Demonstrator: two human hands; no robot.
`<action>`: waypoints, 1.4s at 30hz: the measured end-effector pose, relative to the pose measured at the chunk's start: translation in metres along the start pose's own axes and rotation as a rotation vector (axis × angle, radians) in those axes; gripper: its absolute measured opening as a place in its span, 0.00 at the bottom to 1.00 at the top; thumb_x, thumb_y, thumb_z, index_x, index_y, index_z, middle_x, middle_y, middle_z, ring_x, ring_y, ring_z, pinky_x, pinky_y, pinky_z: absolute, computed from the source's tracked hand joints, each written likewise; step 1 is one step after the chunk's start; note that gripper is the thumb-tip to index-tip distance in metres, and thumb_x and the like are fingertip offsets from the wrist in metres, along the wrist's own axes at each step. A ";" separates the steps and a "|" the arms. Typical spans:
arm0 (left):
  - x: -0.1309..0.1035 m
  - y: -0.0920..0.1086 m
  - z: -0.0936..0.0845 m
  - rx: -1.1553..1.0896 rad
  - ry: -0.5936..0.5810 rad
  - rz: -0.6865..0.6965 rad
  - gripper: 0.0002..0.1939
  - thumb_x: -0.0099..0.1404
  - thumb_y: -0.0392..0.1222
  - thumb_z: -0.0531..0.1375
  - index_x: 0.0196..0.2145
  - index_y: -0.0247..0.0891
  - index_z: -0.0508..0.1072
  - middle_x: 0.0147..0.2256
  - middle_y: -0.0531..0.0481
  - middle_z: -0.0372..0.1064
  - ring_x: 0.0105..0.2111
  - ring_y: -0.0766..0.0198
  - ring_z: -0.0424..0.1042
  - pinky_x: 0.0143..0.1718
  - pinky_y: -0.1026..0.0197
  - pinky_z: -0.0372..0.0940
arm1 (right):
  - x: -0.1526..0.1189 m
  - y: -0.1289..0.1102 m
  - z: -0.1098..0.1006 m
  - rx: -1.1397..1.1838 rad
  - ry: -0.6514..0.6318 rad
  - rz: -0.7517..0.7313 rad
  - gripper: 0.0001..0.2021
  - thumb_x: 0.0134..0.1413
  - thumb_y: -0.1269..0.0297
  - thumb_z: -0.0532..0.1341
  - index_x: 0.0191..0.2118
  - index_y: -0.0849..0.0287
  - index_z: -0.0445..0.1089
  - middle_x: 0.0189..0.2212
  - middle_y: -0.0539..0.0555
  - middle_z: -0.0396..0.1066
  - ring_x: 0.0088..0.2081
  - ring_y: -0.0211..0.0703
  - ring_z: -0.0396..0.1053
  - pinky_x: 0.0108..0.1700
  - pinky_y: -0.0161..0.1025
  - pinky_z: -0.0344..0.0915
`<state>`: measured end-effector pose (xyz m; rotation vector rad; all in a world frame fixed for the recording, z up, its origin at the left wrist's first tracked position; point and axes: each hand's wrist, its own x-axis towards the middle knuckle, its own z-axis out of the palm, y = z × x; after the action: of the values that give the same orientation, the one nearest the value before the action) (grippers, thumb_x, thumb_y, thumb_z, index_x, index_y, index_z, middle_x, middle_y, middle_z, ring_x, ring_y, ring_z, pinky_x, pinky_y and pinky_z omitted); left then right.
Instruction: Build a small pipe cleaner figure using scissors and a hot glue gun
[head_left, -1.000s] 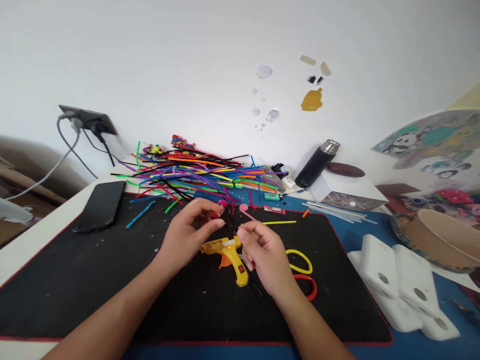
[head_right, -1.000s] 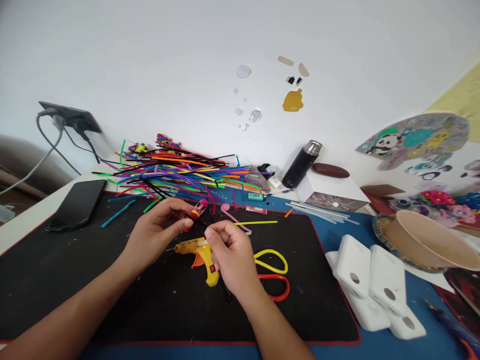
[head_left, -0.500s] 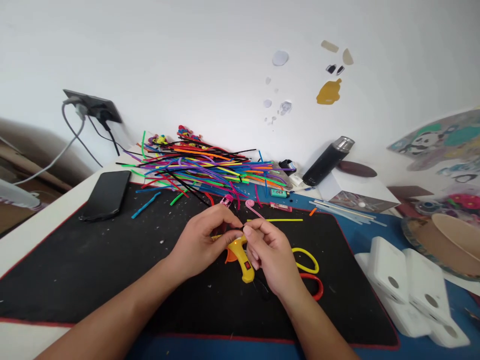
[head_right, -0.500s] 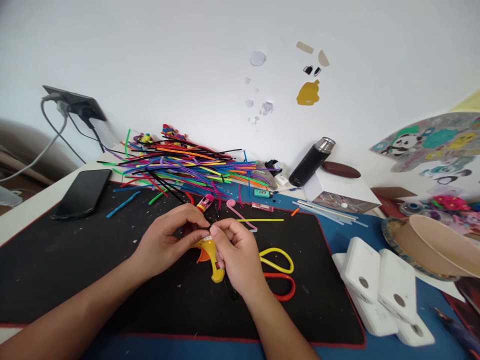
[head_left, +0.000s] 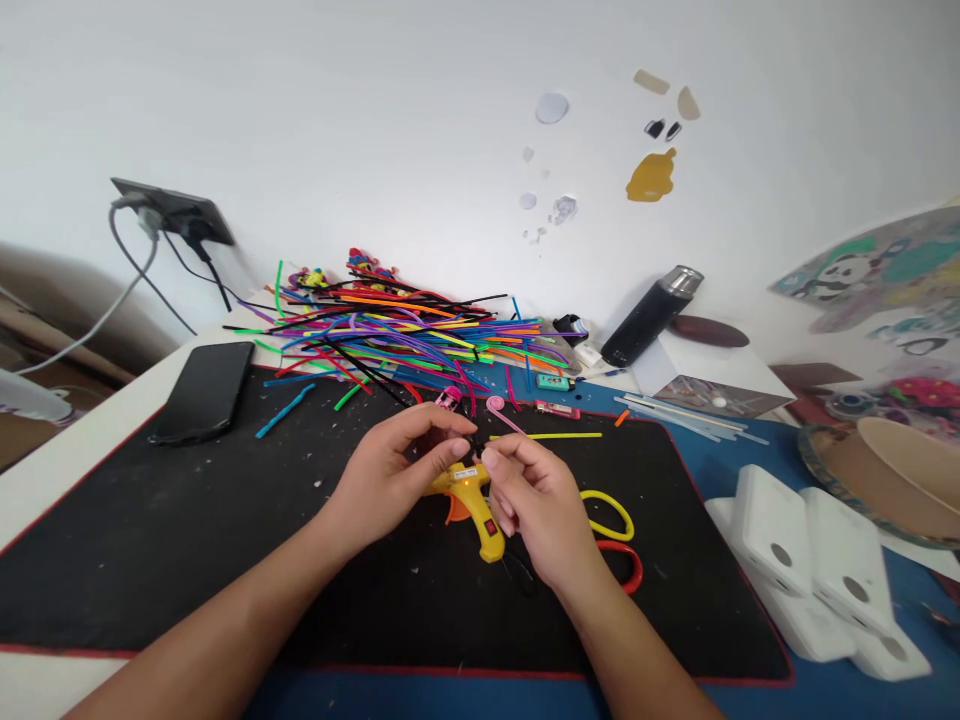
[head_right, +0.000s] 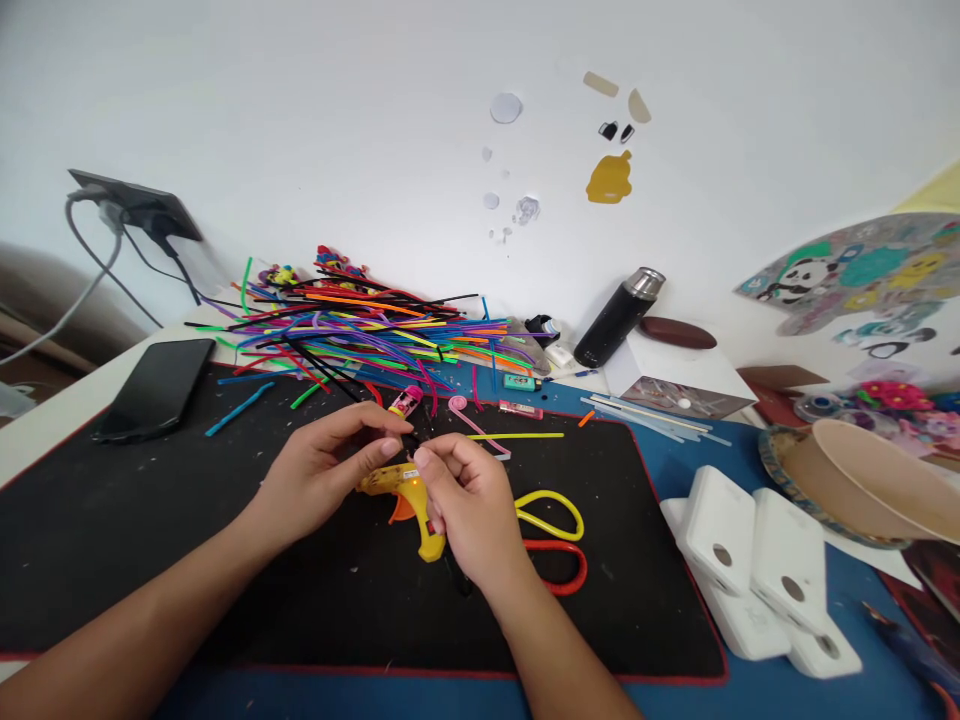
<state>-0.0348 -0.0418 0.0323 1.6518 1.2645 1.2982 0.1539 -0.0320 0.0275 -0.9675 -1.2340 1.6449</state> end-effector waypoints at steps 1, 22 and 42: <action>0.000 0.000 0.000 -0.027 -0.006 -0.033 0.08 0.70 0.45 0.66 0.42 0.40 0.82 0.36 0.49 0.79 0.35 0.61 0.76 0.36 0.63 0.69 | 0.000 0.000 0.000 0.001 0.001 0.000 0.16 0.61 0.49 0.70 0.35 0.57 0.72 0.15 0.39 0.57 0.15 0.29 0.53 0.19 0.29 0.52; 0.002 0.003 -0.001 -0.031 -0.084 -0.035 0.06 0.68 0.43 0.67 0.34 0.39 0.80 0.32 0.51 0.75 0.32 0.63 0.72 0.34 0.63 0.66 | -0.003 -0.003 0.002 -0.167 0.014 -0.038 0.16 0.62 0.49 0.67 0.34 0.57 0.72 0.15 0.40 0.58 0.15 0.31 0.55 0.20 0.31 0.54; 0.002 0.003 -0.001 -0.041 -0.107 -0.101 0.08 0.67 0.44 0.67 0.32 0.38 0.78 0.30 0.52 0.77 0.31 0.63 0.74 0.35 0.63 0.69 | -0.003 -0.003 0.003 -0.144 0.040 -0.024 0.13 0.61 0.52 0.67 0.34 0.56 0.70 0.16 0.40 0.59 0.15 0.31 0.55 0.20 0.31 0.54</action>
<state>-0.0346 -0.0412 0.0360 1.5869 1.2328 1.1526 0.1530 -0.0347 0.0316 -1.0641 -1.3470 1.5273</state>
